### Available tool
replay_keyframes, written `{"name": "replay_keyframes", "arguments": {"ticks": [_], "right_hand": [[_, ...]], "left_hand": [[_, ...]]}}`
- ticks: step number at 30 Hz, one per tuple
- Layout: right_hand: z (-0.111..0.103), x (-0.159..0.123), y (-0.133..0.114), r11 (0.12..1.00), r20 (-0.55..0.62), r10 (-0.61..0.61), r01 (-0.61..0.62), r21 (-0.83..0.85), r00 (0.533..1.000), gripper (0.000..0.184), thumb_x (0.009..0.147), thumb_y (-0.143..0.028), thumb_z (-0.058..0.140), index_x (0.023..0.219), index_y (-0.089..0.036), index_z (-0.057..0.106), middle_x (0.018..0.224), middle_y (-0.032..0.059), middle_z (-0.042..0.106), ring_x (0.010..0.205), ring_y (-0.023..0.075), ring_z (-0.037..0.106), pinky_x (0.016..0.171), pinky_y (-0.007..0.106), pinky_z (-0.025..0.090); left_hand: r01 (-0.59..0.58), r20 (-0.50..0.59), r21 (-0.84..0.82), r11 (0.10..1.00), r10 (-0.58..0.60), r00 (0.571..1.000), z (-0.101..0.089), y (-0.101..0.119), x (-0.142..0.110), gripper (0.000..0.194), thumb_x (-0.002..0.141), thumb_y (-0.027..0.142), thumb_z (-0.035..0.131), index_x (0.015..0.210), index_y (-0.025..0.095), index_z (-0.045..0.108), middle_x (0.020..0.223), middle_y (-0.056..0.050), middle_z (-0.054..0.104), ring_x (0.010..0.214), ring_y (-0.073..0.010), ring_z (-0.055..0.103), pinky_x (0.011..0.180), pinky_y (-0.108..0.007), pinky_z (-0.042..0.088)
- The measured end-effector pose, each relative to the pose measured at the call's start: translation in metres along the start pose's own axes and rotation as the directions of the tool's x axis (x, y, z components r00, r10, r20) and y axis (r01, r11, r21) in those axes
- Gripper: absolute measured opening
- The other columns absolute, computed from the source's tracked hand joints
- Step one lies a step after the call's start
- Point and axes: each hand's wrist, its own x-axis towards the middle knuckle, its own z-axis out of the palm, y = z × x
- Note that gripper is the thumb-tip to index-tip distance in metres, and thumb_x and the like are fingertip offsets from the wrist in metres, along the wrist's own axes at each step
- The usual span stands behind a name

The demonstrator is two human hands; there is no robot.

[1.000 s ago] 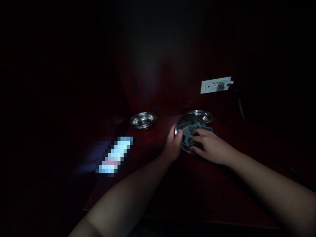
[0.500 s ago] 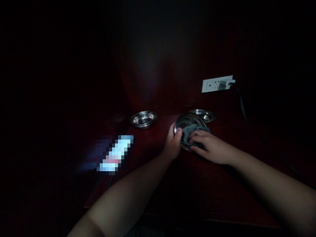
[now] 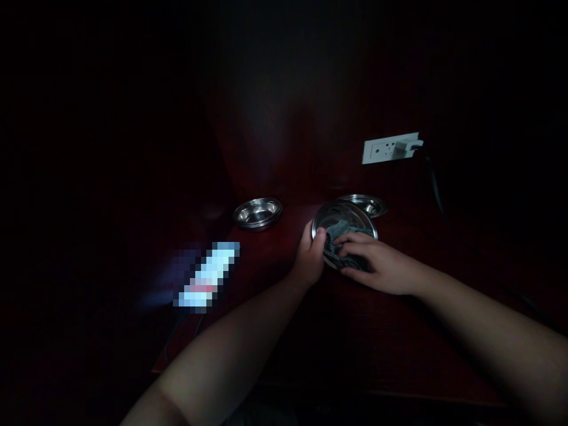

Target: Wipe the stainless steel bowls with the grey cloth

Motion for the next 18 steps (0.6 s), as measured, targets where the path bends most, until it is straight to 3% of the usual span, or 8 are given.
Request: {"name": "replay_keyframes", "arguments": {"ticks": [8,13,18], "right_hand": [[0.0002,-0.0006,-0.0024,0.999,0.009,-0.005,0.004,0.043,1.0,0.017,0.083,-0.032,0.061,0.094,-0.02,0.061,0.128,0.0111,0.057,0.121,0.0253,0.052,0.103,0.045,0.041],[0.0011,0.0008,-0.0054,0.997,0.008,-0.035,0.034,0.071,0.999,0.025,0.088,-0.03,0.053,0.11,-0.019,0.058,0.126,0.0112,0.059,0.128,0.0246,0.048,0.108,0.046,0.038],[0.0049,0.0008,-0.0019,0.999,-0.02,-0.004,0.003,-0.039,1.0,0.037,0.089,-0.032,0.051,0.123,-0.018,0.056,0.135,0.0126,0.055,0.138,0.0285,0.035,0.113,0.051,0.03]], "left_hand": [[0.045,0.015,-0.024,0.999,-0.045,0.999,0.0018,0.0049,-0.0007,0.043,0.092,0.044,0.043,0.125,0.018,0.051,0.12,-0.009,0.06,0.113,-0.022,0.055,0.103,-0.036,0.039],[0.084,0.041,-0.058,0.995,-0.082,0.996,0.0029,0.0059,-0.0005,0.045,0.091,0.047,0.044,0.125,0.018,0.051,0.12,-0.01,0.061,0.114,-0.0235,0.055,0.104,-0.038,0.039],[0.065,0.103,-0.065,0.996,-0.059,0.993,0.0029,0.0038,-0.0012,0.043,0.092,0.046,0.043,0.124,0.019,0.051,0.124,-0.009,0.06,0.119,-0.0232,0.053,0.106,-0.037,0.036]]}}
